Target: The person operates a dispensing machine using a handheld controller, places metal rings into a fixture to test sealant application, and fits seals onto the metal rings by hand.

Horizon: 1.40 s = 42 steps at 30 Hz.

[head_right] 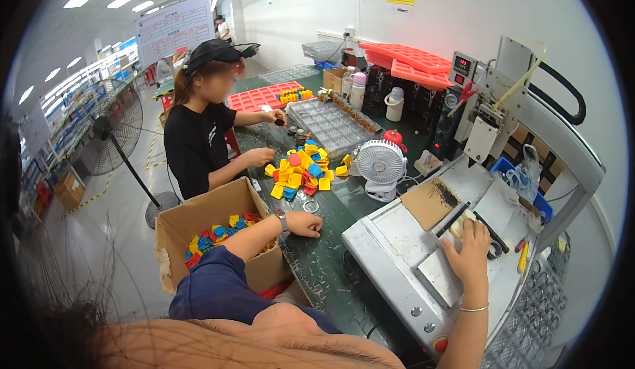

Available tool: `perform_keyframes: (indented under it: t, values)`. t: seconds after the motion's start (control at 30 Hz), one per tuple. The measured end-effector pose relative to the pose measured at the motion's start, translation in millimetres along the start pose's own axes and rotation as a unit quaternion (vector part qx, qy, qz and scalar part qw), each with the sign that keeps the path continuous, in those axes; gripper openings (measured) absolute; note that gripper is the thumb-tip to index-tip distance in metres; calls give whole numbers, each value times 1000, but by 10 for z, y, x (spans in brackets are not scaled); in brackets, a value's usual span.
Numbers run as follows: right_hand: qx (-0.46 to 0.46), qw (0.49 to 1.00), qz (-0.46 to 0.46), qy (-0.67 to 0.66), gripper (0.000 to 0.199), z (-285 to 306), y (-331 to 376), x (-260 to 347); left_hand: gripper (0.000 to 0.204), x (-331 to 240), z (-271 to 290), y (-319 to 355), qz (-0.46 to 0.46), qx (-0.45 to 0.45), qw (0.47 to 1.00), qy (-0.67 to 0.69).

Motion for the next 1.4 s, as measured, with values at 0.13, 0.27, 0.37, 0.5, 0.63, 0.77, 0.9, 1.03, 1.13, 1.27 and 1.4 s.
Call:
perform_keyframes:
  t: [0.13, 0.27, 0.37, 0.5, 0.63, 0.77, 0.9, 1.03, 1.13, 1.27, 1.4]
  values:
    - [6, 1000, -6, 9, 68, 5, -6, -21, 28, -18, 9, -5, -23, -3, 999, 33]
    - [28, 1000, -13, -1, 67, 11, -24, -39, 29, 10, 7, -14, -20, -4, 999, 42]
    - [31, 999, -18, 13, 66, 29, -17, -45, 29, 35, 14, -17, -16, -12, 999, 38]
    - [39, 999, -16, 12, 68, 14, -8, -38, 28, 63, 20, -20, 5, -8, 1000, 11]
    - [-12, 999, -27, 43, 78, 57, -15, -45, 29, 48, 26, -18, 15, -3, 1000, 12]
    - [-18, 997, -42, 61, 83, 40, -20, -64, 29, 50, 29, -16, 35, -1, 999, 31]
    - [9, 998, -27, 64, 73, 23, -15, -45, 30, 28, 28, -17, 26, 3, 999, 46]
    - [44, 997, -35, 46, 68, 31, -25, -28, 30, 64, 33, -17, 45, 0, 999, 30]
    - [57, 996, -46, 55, 70, 54, -46, -25, 29, 39, 35, -24, 19, -1, 999, 32]
    - [92, 992, -59, 67, 72, 10, -46, -53, 28, 45, 24, -33, 24, 0, 999, 49]
    - [5, 994, -69, 82, 78, 52, -32, -48, 27, -19, 38, -16, -7, -13, 1000, 26]
Point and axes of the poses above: each hand's wrist, its own y-axis away from the middle knuckle, its own z-axis out of the back of the hand, x = y × z, the point moved 7 cm from there along -y, towards the middle knuckle, and after that the axes turned 15 degrees about y, right-handed, at the moved point
